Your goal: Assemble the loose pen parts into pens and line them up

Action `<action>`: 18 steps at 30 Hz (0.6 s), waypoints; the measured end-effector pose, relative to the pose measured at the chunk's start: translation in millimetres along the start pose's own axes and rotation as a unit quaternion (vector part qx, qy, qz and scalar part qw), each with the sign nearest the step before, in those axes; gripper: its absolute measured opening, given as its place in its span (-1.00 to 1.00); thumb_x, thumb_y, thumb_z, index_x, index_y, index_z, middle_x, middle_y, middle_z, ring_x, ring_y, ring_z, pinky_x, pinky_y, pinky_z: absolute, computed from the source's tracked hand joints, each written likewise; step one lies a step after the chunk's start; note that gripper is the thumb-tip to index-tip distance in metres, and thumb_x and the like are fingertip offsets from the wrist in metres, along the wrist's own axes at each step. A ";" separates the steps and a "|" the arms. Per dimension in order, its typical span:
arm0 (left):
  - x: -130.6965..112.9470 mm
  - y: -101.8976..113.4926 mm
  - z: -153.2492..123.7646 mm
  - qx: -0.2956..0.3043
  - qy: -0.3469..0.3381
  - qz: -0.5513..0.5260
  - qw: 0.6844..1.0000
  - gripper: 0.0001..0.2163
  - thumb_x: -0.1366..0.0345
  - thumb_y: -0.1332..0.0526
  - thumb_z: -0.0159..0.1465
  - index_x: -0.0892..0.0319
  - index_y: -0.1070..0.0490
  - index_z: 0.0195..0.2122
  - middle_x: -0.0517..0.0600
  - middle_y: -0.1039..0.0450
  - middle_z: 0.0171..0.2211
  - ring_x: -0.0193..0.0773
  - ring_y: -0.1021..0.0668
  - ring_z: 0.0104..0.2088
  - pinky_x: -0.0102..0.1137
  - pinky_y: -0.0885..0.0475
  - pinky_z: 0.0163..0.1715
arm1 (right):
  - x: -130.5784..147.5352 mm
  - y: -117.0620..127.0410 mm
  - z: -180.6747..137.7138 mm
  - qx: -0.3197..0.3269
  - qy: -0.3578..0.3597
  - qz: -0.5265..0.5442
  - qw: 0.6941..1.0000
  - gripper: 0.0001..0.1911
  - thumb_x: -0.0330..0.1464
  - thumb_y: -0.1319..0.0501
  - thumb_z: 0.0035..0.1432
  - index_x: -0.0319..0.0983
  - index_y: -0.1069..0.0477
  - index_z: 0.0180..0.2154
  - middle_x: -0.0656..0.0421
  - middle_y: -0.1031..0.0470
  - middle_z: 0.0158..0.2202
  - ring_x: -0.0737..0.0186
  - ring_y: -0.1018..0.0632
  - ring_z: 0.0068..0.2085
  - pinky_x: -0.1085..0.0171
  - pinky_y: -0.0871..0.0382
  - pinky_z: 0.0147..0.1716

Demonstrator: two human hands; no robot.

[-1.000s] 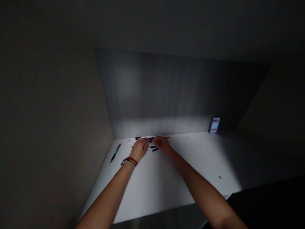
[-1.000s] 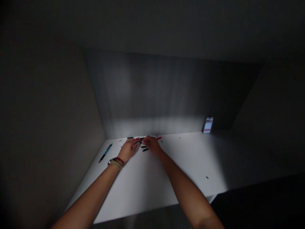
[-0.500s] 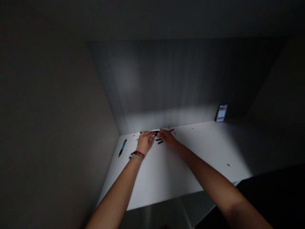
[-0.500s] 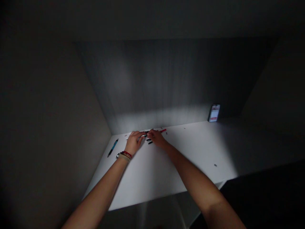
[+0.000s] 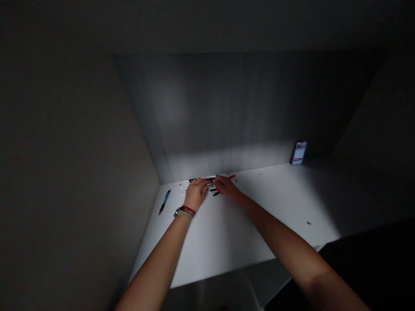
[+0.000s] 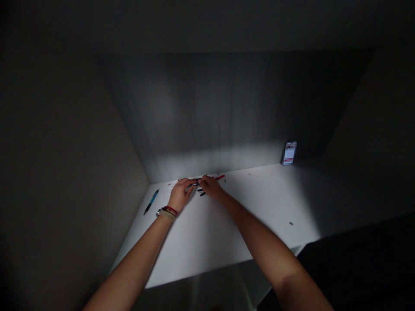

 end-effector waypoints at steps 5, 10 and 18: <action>0.9 -2.4 -0.3 -0.002 0.003 -0.007 1.000 -0.78 0.31 -0.15 0.40 0.10 -0.55 -0.02 0.06 -0.56 -0.12 -0.10 -0.53 -0.07 -0.21 -0.44 0.00 | 0.2 -1.0 0.6 -0.004 -0.011 0.007 1.000 -0.41 0.13 -0.25 0.14 -0.16 -0.30 -0.67 0.27 -0.27 -0.74 0.33 -0.32 -0.62 0.30 -0.19 -0.53; 0.9 -3.3 -0.7 -0.003 0.003 -0.018 1.000 -0.78 0.31 -0.15 0.41 0.10 -0.54 -0.01 0.06 -0.56 -0.11 -0.11 -0.54 -0.06 -0.23 -0.44 0.01 | -1.0 1.2 1.4 0.011 -0.013 0.005 1.000 -0.46 0.07 -0.22 0.19 -0.17 -0.35 -0.62 0.25 -0.31 -0.68 0.28 -0.39 -0.55 0.28 -0.25 -0.46; -0.4 -4.6 -0.3 0.001 0.004 -0.013 1.000 -0.77 0.29 -0.14 0.41 0.09 -0.55 0.00 0.06 -0.56 -0.10 -0.10 -0.54 -0.04 -0.22 -0.44 0.04 | -3.7 2.3 5.1 -0.030 0.045 -0.033 0.998 -0.49 0.09 -0.23 0.17 -0.17 -0.35 -0.56 0.24 -0.40 -0.60 0.29 -0.37 -0.50 0.29 -0.26 -0.43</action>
Point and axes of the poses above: each hand's wrist, its own z-axis towards the middle knuckle, its own y-axis out of the back of the hand, x = y × z, the point moved 4 cm from there along z, towards the middle knuckle
